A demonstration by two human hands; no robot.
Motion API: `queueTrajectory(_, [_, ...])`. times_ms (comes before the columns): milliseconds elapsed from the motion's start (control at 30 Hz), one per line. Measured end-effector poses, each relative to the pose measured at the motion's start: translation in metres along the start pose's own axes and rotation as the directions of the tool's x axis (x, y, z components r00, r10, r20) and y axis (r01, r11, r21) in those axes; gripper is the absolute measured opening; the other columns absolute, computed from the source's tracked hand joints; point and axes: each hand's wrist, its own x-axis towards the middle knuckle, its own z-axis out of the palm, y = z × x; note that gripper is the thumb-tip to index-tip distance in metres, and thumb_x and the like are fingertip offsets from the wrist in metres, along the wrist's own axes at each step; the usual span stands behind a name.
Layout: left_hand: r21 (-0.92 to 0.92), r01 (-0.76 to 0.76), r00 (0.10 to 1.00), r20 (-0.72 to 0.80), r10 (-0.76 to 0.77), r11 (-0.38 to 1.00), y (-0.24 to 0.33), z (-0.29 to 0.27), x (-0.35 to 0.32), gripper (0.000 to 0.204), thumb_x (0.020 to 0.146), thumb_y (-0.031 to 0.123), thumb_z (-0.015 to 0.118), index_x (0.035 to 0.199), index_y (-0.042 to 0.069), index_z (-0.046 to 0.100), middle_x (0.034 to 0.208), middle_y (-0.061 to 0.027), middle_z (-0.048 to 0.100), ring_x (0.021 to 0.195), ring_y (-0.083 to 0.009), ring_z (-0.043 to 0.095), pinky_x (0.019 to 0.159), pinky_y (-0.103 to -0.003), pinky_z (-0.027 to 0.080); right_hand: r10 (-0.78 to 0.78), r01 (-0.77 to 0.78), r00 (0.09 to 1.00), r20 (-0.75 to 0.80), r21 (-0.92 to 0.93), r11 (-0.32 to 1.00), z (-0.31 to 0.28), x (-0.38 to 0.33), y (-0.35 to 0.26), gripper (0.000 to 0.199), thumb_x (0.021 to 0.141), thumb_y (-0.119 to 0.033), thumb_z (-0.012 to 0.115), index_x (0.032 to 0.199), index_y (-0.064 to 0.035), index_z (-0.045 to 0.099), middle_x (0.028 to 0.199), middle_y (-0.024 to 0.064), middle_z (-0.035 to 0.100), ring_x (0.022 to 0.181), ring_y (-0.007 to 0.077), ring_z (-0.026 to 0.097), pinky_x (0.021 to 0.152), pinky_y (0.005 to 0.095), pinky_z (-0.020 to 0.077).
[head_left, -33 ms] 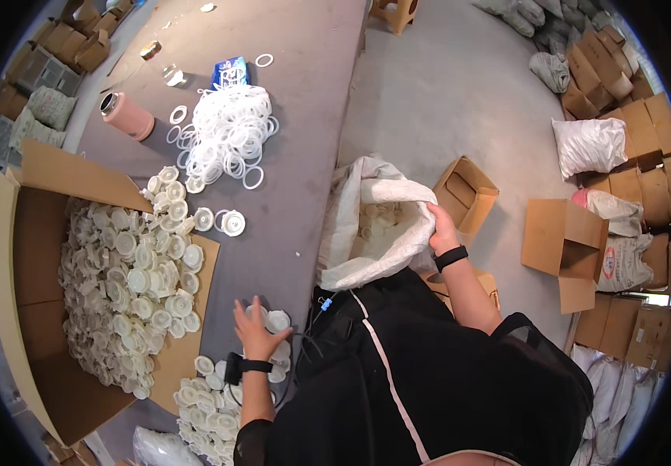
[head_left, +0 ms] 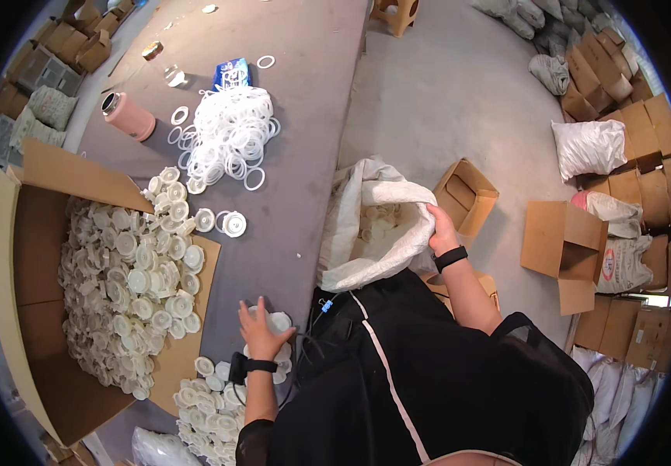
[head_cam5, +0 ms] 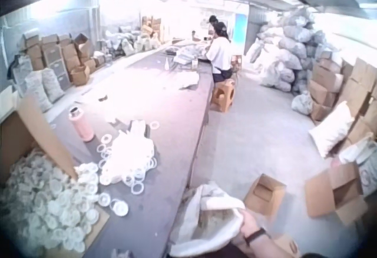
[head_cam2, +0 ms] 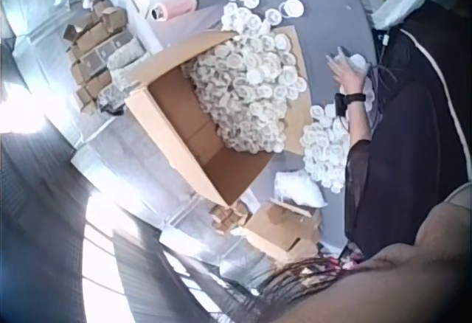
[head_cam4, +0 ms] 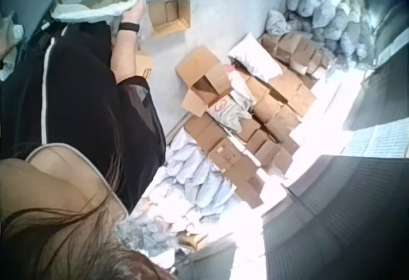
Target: The recorder is sorting various white plastic/rubber rings and lids from boxes and bags onto a table in a manufacturing facility.
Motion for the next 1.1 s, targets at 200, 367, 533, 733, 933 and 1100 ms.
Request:
queueTrajectory(200, [-0.103,-0.093,0.975,-0.210,0.070,0.990,-0.006,0.006,0.018,0.065,0.050,0.022,0.074,0.109,0.009,0.047,0.123,-0.0232,0.033,0.113,-0.0390,0.032,0.092,-0.043,0.032,-0.021,0.022,0.999,0.027,-0.023,0.999,-0.005,0.014,0.001,0.020,0.077,-0.009,0.053,0.094,0.0014,0.054,0.092,0.0106,0.059,0.085,0.0217,0.056,0.077,0.0338,0.0439])
queueTrajectory(367, [-0.129,-0.145,0.962,-0.249,0.110,0.981,-0.014,0.005,0.020,0.067,0.052,0.018,0.075,0.110,0.008,0.045,0.119,-0.0206,0.038,0.110,-0.0373,0.037,0.092,-0.041,0.033,0.000,-0.001,1.000,0.022,0.045,0.999,-0.008,0.005,0.009,0.020,0.074,-0.012,0.055,0.091,-0.0001,0.057,0.088,0.0105,0.060,0.079,0.0222,0.057,0.075,0.0359,0.0457])
queueTrajectory(533, [-0.262,-0.027,0.960,-0.275,-0.048,0.965,-0.016,0.003,0.008,0.081,0.047,0.014,0.078,0.117,0.004,0.038,0.111,-0.0194,0.042,0.104,-0.0350,0.042,0.089,-0.039,0.035,-0.052,0.052,0.999,-0.002,0.014,0.999,-0.002,0.000,0.027,0.018,0.075,-0.010,0.055,0.090,-0.0016,0.056,0.086,0.0107,0.059,0.078,0.0218,0.057,0.071,0.0367,0.0463])
queueTrajectory(733, [-0.113,-0.065,0.977,-0.209,0.040,0.991,0.021,-0.025,-0.002,0.070,0.064,0.033,0.067,0.120,0.003,0.039,0.105,-0.0243,0.049,0.099,-0.0413,0.042,0.087,-0.045,0.034,-0.011,0.012,1.000,-0.018,0.037,0.999,0.001,-0.003,0.011,0.017,0.075,-0.008,0.055,0.090,-0.0013,0.056,0.085,0.0080,0.058,0.079,0.0187,0.056,0.069,0.0317,0.0448])
queueTrajectory(933, [0.452,-0.216,0.665,-0.581,0.470,0.865,-0.041,0.062,0.026,0.053,0.075,0.024,0.061,0.118,0.003,0.040,0.110,-0.0197,0.049,0.096,-0.0363,0.047,0.080,-0.038,0.043,-0.007,0.007,0.999,0.050,0.007,1.000,0.006,-0.004,-0.006,0.020,0.076,-0.010,0.055,0.094,-0.0018,0.053,0.090,0.0077,0.058,0.083,0.0204,0.056,0.071,0.0337,0.0442])
queueTrajectory(1100, [-0.134,0.180,0.949,-0.235,-0.208,0.974,0.053,-0.033,-0.014,0.083,0.056,0.042,0.074,0.120,0.005,0.039,0.107,-0.0257,0.047,0.100,-0.0407,0.043,0.087,-0.043,0.034,0.080,-0.077,0.995,0.064,-0.054,0.996,0.003,0.000,-0.012,0.020,0.076,-0.010,0.055,0.095,-0.0022,0.056,0.089,0.0076,0.059,0.081,0.0195,0.056,0.071,0.0324,0.0441])
